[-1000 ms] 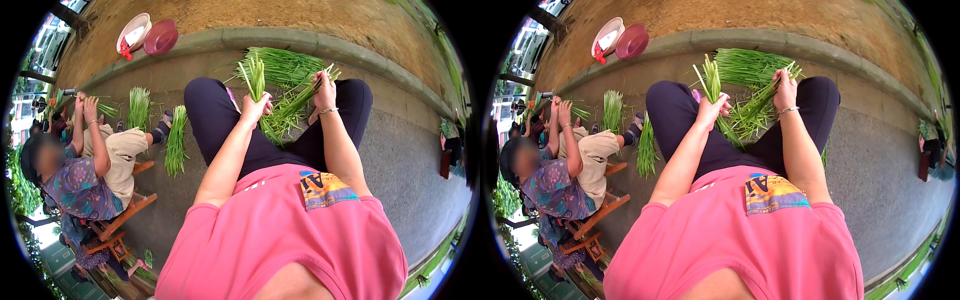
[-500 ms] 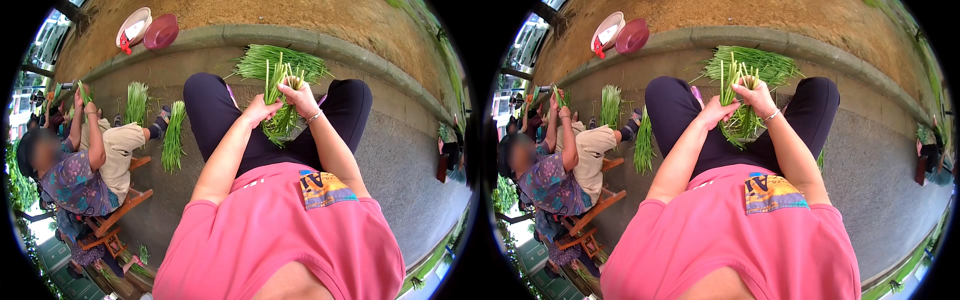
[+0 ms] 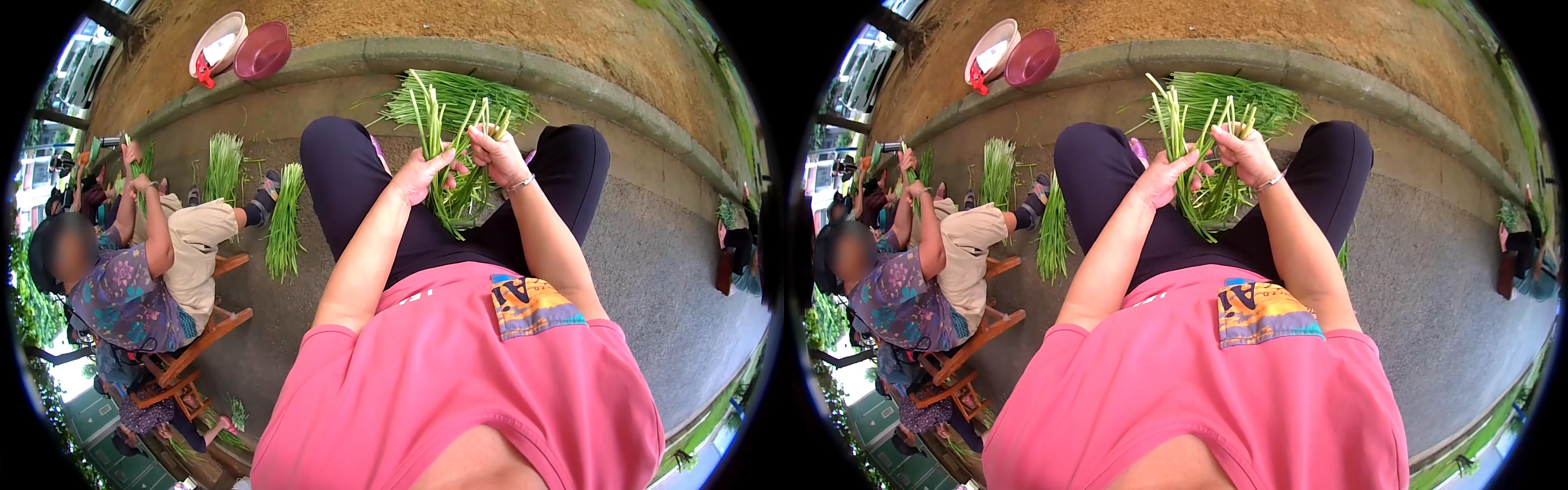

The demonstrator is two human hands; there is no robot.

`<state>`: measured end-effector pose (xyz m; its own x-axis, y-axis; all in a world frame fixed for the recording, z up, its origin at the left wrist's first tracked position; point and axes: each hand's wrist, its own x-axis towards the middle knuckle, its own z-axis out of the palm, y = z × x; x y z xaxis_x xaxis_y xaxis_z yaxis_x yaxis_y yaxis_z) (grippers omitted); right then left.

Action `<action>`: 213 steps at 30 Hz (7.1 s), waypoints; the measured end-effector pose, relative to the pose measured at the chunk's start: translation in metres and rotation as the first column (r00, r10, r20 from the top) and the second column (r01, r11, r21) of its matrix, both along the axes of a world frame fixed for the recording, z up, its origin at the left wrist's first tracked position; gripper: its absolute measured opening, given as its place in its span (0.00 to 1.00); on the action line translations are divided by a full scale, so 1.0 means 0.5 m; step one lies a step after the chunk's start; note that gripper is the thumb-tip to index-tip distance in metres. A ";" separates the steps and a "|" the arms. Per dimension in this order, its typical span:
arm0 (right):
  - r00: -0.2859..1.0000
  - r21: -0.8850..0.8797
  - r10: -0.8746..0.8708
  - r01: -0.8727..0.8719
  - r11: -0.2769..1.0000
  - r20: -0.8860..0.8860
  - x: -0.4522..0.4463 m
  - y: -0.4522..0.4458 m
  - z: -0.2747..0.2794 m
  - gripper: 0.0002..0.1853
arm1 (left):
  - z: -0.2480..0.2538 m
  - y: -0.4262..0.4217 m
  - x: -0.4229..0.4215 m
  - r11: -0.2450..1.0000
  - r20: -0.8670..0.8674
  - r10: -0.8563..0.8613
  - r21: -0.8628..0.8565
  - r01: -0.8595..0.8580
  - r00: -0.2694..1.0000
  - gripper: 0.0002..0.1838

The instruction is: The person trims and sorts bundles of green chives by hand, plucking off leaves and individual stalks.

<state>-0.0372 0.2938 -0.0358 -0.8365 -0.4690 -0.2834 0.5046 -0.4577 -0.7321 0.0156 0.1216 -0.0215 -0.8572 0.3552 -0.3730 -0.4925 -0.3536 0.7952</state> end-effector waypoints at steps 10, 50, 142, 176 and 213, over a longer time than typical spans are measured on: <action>1.000 0.033 -0.005 0.005 0.999 -0.017 -0.005 0.004 -0.004 0.07 | -0.014 0.004 -0.007 0.991 -0.034 0.136 0.005 -0.136 0.990 0.17; 0.771 0.482 -0.123 0.505 0.716 -0.624 0.002 -0.022 -0.012 0.05 | -0.026 0.017 -0.010 0.819 -0.193 0.327 -0.430 -0.379 0.925 0.06; 0.966 0.120 -0.240 0.251 0.961 -0.097 -0.012 -0.009 0.031 0.07 | 0.008 0.013 0.000 0.990 0.013 -0.006 -0.142 0.008 1.000 0.16; 0.990 -0.179 -0.139 0.143 0.973 0.038 -0.042 0.064 0.029 0.08 | -0.047 -0.003 -0.008 0.838 -0.104 0.331 -0.424 -0.342 0.938 0.11; 0.995 0.102 0.091 -0.094 0.990 0.035 -0.007 -0.002 0.006 0.10 | -0.021 0.027 -0.004 0.884 -0.235 0.263 -0.330 -0.331 0.936 0.03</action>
<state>-0.0407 0.2927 -0.0330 -0.7814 -0.5107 -0.3586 0.5636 -0.3309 -0.7568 0.0138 0.1351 -0.0321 -0.9650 -0.0558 -0.2564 -0.2472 -0.1343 0.9596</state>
